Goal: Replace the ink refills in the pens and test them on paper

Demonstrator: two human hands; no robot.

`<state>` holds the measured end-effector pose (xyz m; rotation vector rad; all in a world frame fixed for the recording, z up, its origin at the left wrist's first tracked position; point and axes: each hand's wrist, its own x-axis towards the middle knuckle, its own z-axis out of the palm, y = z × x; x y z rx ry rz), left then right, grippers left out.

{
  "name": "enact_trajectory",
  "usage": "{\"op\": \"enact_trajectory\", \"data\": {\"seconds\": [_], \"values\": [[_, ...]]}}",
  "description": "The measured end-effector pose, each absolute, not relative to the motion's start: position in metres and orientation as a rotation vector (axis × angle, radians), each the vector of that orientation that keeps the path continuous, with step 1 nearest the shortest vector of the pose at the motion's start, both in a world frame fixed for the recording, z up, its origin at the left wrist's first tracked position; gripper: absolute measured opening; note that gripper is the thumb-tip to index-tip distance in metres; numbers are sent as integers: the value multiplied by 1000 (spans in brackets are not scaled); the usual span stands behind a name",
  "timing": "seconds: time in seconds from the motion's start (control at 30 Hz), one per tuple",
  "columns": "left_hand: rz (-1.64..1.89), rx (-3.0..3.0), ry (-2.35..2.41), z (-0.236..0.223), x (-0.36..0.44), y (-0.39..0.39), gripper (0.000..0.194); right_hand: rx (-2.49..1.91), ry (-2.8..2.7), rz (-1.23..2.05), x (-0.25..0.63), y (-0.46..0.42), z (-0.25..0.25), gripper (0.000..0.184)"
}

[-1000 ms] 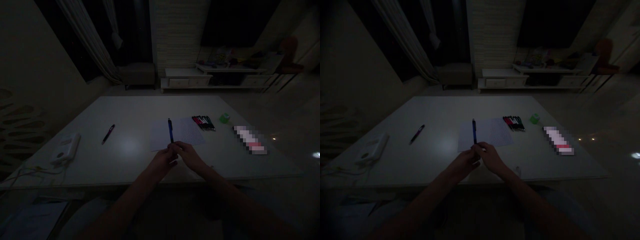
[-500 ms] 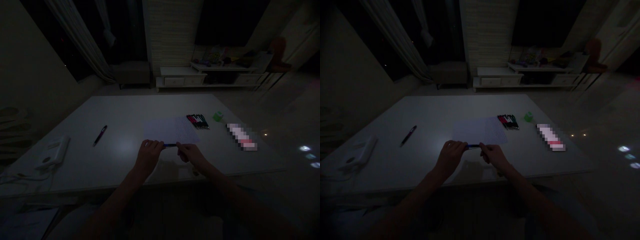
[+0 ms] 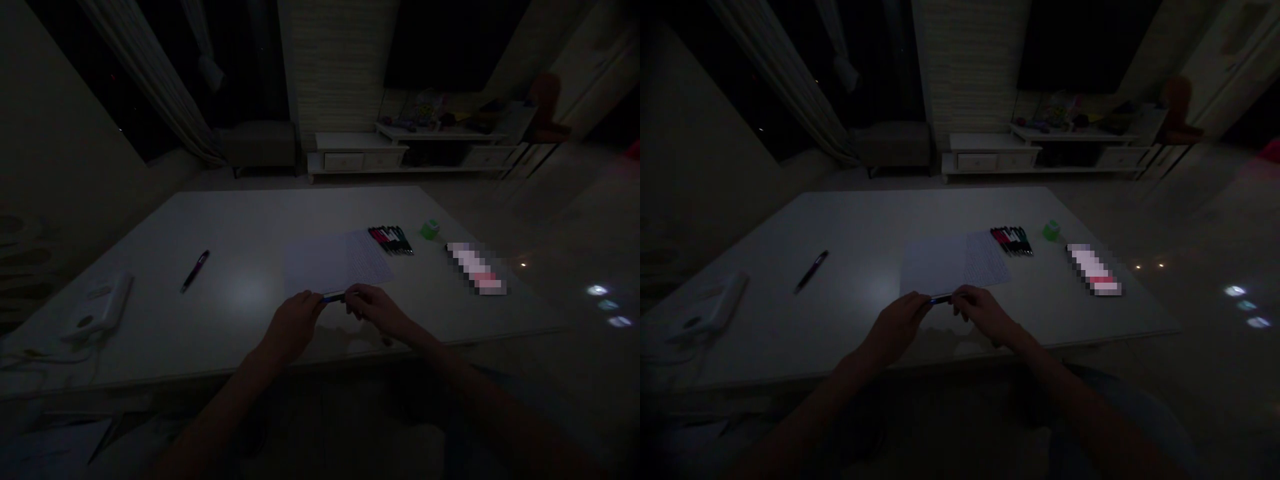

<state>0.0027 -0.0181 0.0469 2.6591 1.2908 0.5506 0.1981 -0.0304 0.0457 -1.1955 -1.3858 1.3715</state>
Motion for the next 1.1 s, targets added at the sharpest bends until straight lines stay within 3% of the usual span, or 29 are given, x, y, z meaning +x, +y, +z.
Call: {"op": "enact_trajectory", "data": {"seconds": [0.13, 0.23, 0.37, 0.97, 1.1], "values": [[519, 2728, 1313, 42, -2, -18, 24, -1334, -1434, 1337, 199, -30, 48, 42], [477, 2753, 1330, 42, -2, -19, 25, -1313, -1454, 1312, 197, -28, 46, 33], [467, 2747, 1337, 45, -1, -18, 25, -1333, -1458, 1357, 197, -24, 46, 39], [419, 2747, 1388, 44, -2, -16, 22, -1292, -1548, 1265, 195, -18, 52, 29], [392, 2747, 1384, 44, -2, -16, 23, -1336, -1531, 1316, 195, -20, 49, 34]]}}
